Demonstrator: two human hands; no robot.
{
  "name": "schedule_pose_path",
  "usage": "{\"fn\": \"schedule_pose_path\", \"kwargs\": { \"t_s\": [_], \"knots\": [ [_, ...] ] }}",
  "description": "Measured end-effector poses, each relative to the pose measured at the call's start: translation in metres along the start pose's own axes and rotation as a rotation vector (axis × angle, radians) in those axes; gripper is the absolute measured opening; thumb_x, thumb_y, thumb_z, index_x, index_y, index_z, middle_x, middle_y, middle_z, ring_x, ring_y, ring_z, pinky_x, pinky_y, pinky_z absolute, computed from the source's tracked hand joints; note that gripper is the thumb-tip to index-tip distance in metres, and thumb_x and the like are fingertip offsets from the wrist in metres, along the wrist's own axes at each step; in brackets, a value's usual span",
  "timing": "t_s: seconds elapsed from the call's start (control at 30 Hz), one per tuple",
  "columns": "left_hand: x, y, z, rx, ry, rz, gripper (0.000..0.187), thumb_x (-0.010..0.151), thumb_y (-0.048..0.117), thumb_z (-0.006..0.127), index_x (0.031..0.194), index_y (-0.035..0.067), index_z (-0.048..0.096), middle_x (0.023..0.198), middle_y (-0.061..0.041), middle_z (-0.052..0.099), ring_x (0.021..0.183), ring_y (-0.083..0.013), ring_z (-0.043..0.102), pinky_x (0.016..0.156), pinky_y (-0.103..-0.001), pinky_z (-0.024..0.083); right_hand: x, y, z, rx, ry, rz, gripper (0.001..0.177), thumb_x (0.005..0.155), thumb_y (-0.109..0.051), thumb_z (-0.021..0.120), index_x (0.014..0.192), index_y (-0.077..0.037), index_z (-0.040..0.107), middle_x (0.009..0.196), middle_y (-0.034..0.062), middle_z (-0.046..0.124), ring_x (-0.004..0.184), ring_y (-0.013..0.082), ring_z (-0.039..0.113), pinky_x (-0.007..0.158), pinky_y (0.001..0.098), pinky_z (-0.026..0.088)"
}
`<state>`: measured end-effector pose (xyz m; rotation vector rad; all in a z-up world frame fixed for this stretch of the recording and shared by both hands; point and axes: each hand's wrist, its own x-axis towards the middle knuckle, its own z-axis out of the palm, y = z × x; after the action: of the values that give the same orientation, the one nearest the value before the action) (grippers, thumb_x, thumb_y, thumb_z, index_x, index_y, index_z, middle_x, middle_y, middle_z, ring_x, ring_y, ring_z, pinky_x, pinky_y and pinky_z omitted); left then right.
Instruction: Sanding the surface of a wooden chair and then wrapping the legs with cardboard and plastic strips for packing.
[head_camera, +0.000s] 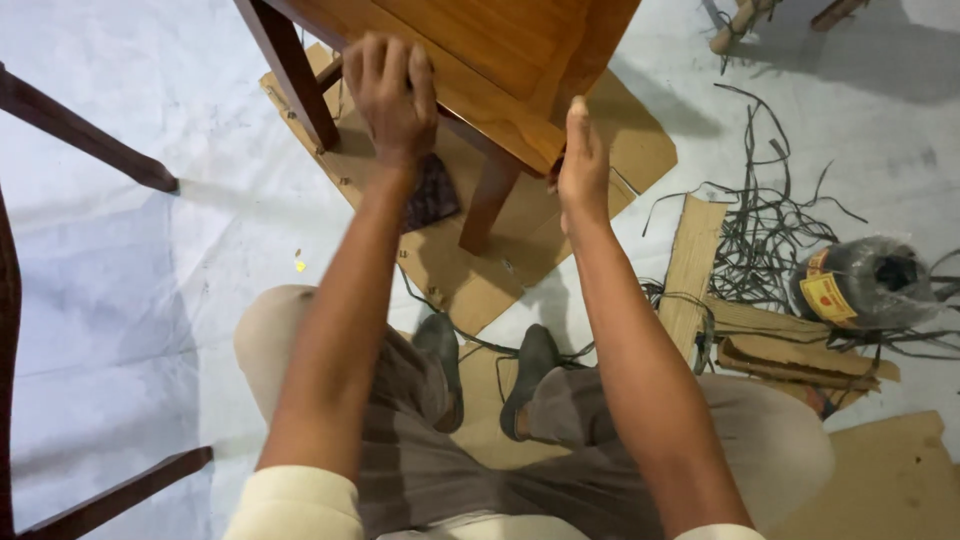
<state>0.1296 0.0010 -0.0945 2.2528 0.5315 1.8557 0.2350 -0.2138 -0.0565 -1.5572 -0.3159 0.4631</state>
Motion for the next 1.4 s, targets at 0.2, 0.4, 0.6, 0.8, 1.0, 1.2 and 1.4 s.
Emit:
{"fn": "schedule_pose_path", "kwargs": {
  "t_s": [0.2, 0.4, 0.6, 0.8, 1.0, 1.2, 1.4],
  "knots": [
    [-0.058, 0.091, -0.028, -0.118, -0.061, -0.316, 0.033, 0.118, 0.02, 0.052, 0.15, 0.013, 0.05, 0.166, -0.005, 0.036, 0.156, -0.0279, 0.035, 0.13, -0.039, 0.037, -0.016, 0.048, -0.044, -0.076, -0.145, 0.118, 0.058, 0.101, -0.067, 0.044, 0.095, -0.011, 0.058, 0.071, -0.001, 0.057, 0.055, 0.0086, 0.055, 0.047, 0.0263, 0.044],
    [-0.166, 0.155, -0.031, -0.252, -0.309, -0.439, 0.062, 0.111, 0.019, 0.056, 0.166, 0.009, 0.027, 0.173, -0.018, 0.024, 0.16, -0.0399, 0.03, 0.129, -0.046, 0.034, -0.04, 0.144, -0.128, -0.38, -0.247, 0.206, 0.06, 0.102, -0.061, 0.035, 0.11, -0.009, 0.066, 0.083, 0.0017, 0.069, 0.06, 0.0102, 0.06, 0.049, 0.0271, 0.046],
    [-0.311, 0.158, -0.025, -0.215, -0.69, -0.501, 0.05, 0.102, 0.022, 0.065, 0.144, -0.001, 0.052, 0.156, -0.031, 0.04, 0.137, -0.0509, 0.048, 0.109, -0.051, 0.047, -0.05, 0.269, -0.236, -0.674, -0.051, 0.333, 0.059, 0.102, -0.06, 0.049, 0.111, -0.004, 0.068, 0.09, 0.0091, 0.074, 0.076, 0.0218, 0.069, 0.067, 0.0365, 0.051],
    [-0.356, 0.165, -0.035, -0.373, -1.098, -0.441, 0.031, 0.093, 0.02, 0.068, 0.122, 0.01, 0.07, 0.136, -0.022, 0.062, 0.119, -0.0427, 0.062, 0.099, -0.049, 0.053, -0.075, 0.311, -0.282, -1.035, 0.101, 0.399, 0.046, 0.101, -0.051, 0.059, 0.113, -0.008, 0.072, 0.115, 0.0205, 0.071, 0.106, 0.0409, 0.066, 0.094, 0.0513, 0.053],
    [-0.353, 0.171, -0.045, -0.382, -1.333, -0.353, 0.022, 0.093, 0.019, 0.067, 0.112, 0.011, 0.074, 0.124, -0.013, 0.069, 0.11, -0.0364, 0.066, 0.092, -0.046, 0.054, -0.092, 0.299, -0.286, -1.092, 0.193, 0.516, 0.037, 0.095, -0.044, 0.066, 0.122, -0.019, 0.071, 0.153, 0.0175, 0.047, 0.137, 0.0394, 0.045, 0.11, 0.0511, 0.043],
    [-0.344, 0.171, -0.049, -0.378, -1.38, -0.37, 0.021, 0.094, 0.019, 0.065, 0.111, 0.012, 0.074, 0.115, -0.013, 0.069, 0.102, -0.0365, 0.068, 0.086, -0.047, 0.055, -0.085, 0.335, -0.299, -1.136, 0.093, 0.574, 0.044, 0.096, -0.04, 0.059, 0.133, -0.018, 0.064, 0.159, 0.0126, 0.037, 0.144, 0.0366, 0.037, 0.111, 0.0537, 0.039],
    [-0.352, 0.167, -0.05, -0.369, -1.371, -0.425, 0.019, 0.093, 0.019, 0.066, 0.107, 0.013, 0.076, 0.112, -0.012, 0.072, 0.098, -0.0361, 0.07, 0.085, -0.046, 0.055, -0.069, 0.433, -0.336, -1.173, 0.048, 0.434, 0.041, 0.103, -0.031, 0.052, 0.127, 0.0, 0.064, 0.142, 0.0238, 0.057, 0.126, 0.0438, 0.058, 0.106, 0.0511, 0.047]
  ]
}}
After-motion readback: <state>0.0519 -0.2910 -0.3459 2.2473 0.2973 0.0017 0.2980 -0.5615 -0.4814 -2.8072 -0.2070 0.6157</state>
